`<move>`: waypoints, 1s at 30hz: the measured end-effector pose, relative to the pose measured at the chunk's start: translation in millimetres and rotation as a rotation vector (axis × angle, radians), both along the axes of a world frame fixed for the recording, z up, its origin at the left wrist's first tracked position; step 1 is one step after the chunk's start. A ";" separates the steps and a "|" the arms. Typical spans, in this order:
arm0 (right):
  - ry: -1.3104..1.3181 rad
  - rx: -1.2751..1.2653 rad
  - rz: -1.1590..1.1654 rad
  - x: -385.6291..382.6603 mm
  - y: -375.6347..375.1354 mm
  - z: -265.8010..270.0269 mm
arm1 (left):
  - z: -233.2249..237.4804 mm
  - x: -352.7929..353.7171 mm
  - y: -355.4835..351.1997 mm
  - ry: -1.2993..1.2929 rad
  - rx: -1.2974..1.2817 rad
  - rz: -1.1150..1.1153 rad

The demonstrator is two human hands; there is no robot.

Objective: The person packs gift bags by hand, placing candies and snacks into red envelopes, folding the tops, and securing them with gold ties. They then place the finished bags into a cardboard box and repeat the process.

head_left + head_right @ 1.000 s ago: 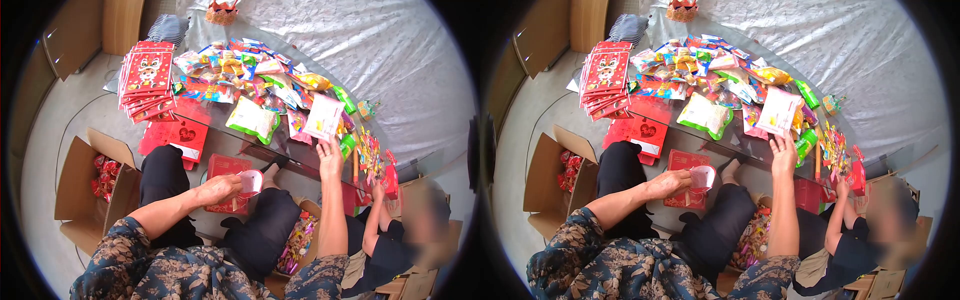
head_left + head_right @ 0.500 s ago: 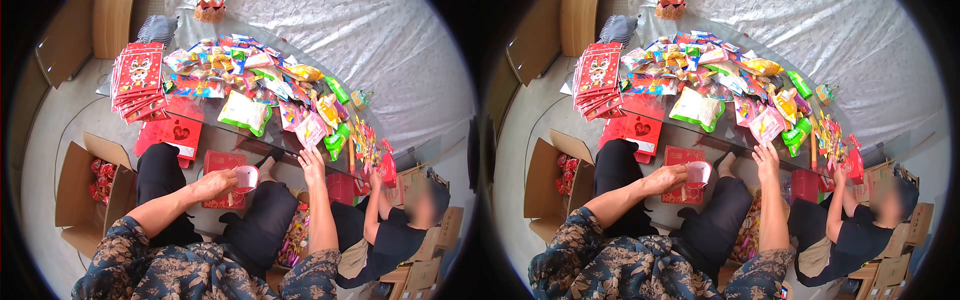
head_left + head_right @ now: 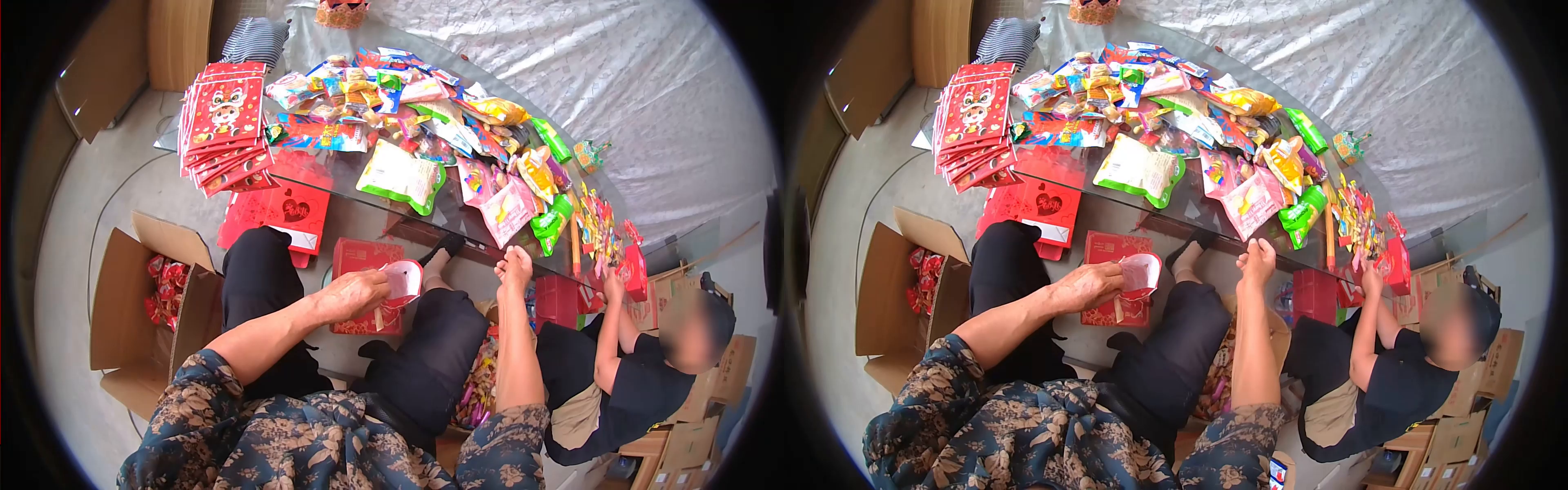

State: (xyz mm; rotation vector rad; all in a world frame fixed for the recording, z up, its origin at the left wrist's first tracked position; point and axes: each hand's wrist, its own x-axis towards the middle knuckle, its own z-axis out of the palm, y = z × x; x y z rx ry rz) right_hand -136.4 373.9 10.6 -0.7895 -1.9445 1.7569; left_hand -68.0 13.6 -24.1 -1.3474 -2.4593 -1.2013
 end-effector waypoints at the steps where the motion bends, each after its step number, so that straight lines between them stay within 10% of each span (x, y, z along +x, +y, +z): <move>1: -0.042 -0.058 0.034 -3.1 3.3 2.2 | 1.5 -0.1 0.5 -0.002 0.002 -0.002; 30: -0.087 -0.491 0.213 1.5 22.2 7.4 | 2.7 -1.0 -0.1 0.011 -0.027 -0.004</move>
